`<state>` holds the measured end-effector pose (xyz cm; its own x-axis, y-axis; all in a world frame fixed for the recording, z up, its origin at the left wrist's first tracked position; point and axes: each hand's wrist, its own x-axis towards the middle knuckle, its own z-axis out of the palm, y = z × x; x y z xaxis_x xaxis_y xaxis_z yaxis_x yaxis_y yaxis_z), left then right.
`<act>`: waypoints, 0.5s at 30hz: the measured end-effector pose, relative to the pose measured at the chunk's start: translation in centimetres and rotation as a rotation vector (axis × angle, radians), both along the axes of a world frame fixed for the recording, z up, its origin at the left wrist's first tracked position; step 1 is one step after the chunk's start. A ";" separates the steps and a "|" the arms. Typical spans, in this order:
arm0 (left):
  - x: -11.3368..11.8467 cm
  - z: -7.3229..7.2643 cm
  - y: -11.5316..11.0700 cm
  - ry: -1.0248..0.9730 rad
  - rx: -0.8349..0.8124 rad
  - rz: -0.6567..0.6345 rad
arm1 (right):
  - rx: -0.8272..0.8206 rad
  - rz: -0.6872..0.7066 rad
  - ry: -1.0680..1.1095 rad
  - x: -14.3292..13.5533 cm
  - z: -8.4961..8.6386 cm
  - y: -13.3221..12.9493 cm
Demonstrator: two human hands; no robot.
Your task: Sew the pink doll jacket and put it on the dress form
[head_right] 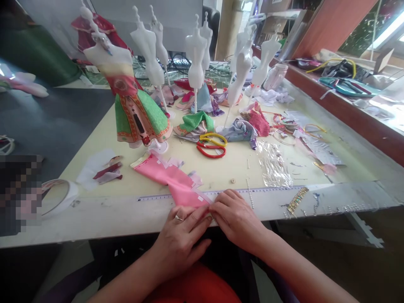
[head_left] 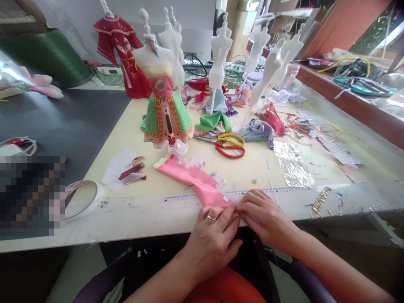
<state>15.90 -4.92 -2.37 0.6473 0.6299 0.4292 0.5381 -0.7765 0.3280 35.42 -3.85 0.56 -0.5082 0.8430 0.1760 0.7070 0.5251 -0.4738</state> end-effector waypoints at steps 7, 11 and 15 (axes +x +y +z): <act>0.1 0.1 0.1 0.002 0.006 0.002 | 0.007 0.014 -0.006 0.2 0.1 0.2; 0.1 0.0 0.2 0.005 -0.003 0.000 | 0.005 0.014 -0.014 0.2 0.0 0.2; 0.0 0.0 0.2 0.009 0.004 0.002 | -0.001 0.007 -0.006 0.2 -0.1 0.2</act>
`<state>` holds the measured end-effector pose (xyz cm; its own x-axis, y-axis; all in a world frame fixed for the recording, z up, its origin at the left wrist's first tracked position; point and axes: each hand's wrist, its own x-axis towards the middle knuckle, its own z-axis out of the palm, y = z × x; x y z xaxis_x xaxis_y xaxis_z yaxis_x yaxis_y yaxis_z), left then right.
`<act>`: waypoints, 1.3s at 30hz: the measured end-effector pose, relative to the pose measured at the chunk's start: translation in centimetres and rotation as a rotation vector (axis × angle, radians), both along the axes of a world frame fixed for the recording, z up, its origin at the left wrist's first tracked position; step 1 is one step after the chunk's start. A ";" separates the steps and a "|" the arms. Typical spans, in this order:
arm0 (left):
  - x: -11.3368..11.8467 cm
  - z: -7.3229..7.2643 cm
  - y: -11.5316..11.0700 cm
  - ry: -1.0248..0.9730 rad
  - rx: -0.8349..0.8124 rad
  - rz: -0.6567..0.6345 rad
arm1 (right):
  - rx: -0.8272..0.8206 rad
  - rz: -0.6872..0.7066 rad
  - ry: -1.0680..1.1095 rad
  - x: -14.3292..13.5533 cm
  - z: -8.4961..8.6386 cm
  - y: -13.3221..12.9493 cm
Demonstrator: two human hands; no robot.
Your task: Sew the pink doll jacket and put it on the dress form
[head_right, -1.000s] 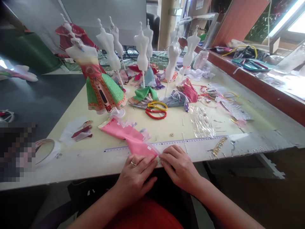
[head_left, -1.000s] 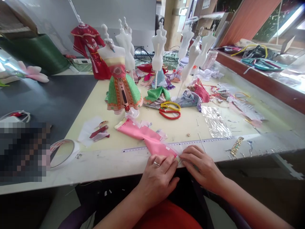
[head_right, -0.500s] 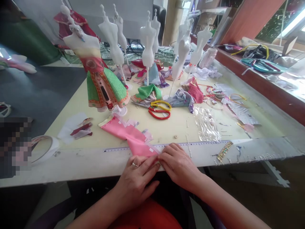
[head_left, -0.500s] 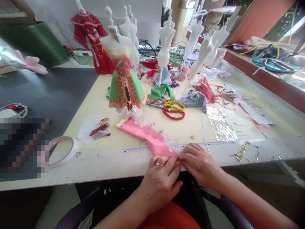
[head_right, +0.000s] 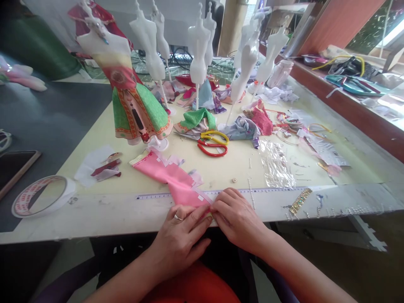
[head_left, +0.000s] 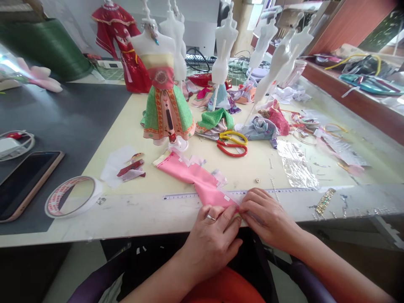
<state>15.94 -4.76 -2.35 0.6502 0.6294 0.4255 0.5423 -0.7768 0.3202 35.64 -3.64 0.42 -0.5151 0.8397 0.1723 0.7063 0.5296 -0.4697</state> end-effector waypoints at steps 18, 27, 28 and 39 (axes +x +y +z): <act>-0.1 0.2 0.1 -0.019 -0.014 -0.005 | 0.034 0.002 0.005 0.6 -0.1 -0.5; 0.0 0.2 0.0 -0.007 -0.011 -0.003 | -0.005 0.102 -0.232 0.2 1.6 0.6; 0.0 0.2 0.0 -0.005 -0.010 -0.005 | -0.001 0.108 -0.265 0.1 1.7 0.7; -0.1 0.0 -0.1 -0.015 -0.009 -0.012 | 0.134 0.137 -0.368 -0.5 1.8 1.0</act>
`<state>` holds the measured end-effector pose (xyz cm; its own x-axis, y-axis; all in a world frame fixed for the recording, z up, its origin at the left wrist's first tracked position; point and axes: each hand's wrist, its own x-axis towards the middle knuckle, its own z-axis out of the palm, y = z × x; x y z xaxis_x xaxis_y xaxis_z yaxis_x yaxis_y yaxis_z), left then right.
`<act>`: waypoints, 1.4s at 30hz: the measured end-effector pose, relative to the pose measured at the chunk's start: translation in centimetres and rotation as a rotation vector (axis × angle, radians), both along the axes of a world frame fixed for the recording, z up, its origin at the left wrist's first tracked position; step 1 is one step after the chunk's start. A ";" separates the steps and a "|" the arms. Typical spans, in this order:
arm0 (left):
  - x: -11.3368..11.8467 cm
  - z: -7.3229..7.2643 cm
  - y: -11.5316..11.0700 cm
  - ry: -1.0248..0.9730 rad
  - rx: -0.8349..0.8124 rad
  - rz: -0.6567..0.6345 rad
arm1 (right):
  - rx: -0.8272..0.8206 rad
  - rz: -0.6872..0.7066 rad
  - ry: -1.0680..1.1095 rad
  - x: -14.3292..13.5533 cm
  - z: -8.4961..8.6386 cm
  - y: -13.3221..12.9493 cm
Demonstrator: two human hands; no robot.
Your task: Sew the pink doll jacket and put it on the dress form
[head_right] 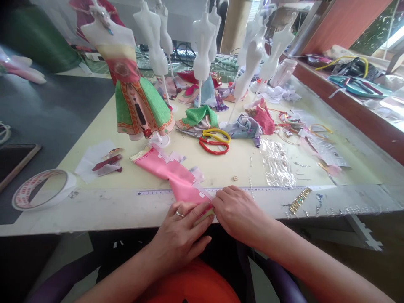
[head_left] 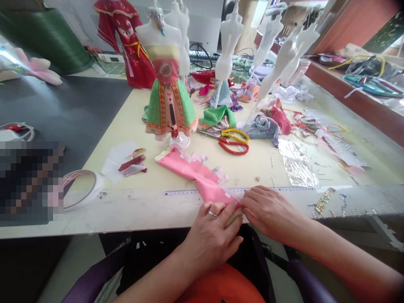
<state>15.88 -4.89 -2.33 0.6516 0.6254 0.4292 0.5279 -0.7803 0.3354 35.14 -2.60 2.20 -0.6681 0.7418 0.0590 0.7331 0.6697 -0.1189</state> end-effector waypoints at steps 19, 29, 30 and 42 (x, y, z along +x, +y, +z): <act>1.7 3.4 5.4 0.284 -0.123 -0.044 | -0.072 -0.264 0.496 1.5 -1.8 -2.4; 1.1 5.1 6.8 -0.018 -0.310 -0.002 | -0.163 -0.387 0.740 1.4 -1.6 -2.2; 1.0 5.3 7.0 -0.072 -0.322 0.011 | -0.183 -0.400 0.782 1.2 -1.3 -1.9; 0.5 5.6 9.8 -0.474 -0.573 0.182 | -0.439 -0.397 1.077 -0.8 0.2 4.8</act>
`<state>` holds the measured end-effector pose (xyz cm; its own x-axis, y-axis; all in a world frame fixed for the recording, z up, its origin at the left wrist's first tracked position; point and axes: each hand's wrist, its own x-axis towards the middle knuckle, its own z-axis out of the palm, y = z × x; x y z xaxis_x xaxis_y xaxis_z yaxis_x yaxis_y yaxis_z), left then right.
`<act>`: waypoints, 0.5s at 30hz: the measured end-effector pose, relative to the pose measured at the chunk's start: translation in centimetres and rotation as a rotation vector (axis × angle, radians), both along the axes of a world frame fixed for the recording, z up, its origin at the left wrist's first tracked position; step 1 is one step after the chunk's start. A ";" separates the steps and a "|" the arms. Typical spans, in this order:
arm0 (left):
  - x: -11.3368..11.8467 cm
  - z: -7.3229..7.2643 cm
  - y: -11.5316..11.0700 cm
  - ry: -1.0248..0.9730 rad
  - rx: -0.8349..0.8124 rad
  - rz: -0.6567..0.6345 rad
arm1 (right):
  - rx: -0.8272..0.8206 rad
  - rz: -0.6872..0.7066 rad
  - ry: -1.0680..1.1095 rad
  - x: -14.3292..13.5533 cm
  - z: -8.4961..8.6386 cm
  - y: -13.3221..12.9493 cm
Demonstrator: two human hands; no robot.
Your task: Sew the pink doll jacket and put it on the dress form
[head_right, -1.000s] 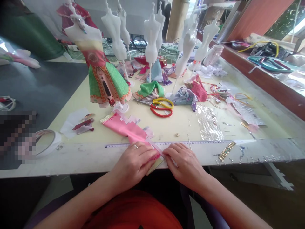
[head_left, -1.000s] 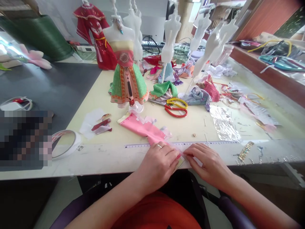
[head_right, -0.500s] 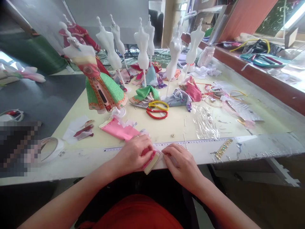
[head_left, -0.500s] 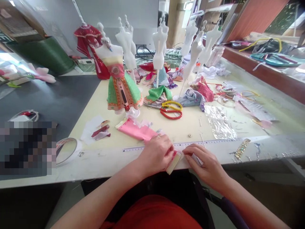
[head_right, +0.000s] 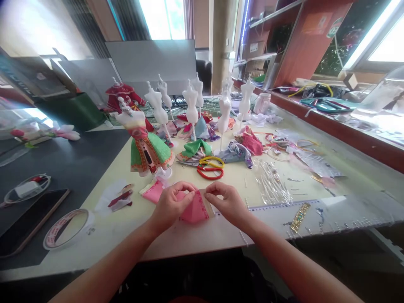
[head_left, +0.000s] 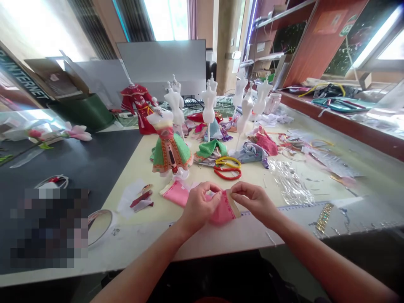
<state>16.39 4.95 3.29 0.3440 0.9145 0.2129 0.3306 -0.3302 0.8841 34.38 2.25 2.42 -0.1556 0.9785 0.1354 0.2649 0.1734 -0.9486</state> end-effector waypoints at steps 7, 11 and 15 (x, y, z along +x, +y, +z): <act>-0.5 1.0 3.4 -0.363 -0.306 -0.023 | -0.006 0.020 0.093 -1.9 1.1 4.7; -0.9 0.9 4.8 -0.425 -0.360 -0.067 | 0.000 0.037 0.092 -3.1 1.8 6.4; -1.3 0.0 5.7 -0.425 -0.309 -0.038 | 0.018 0.055 0.095 -4.0 1.3 7.4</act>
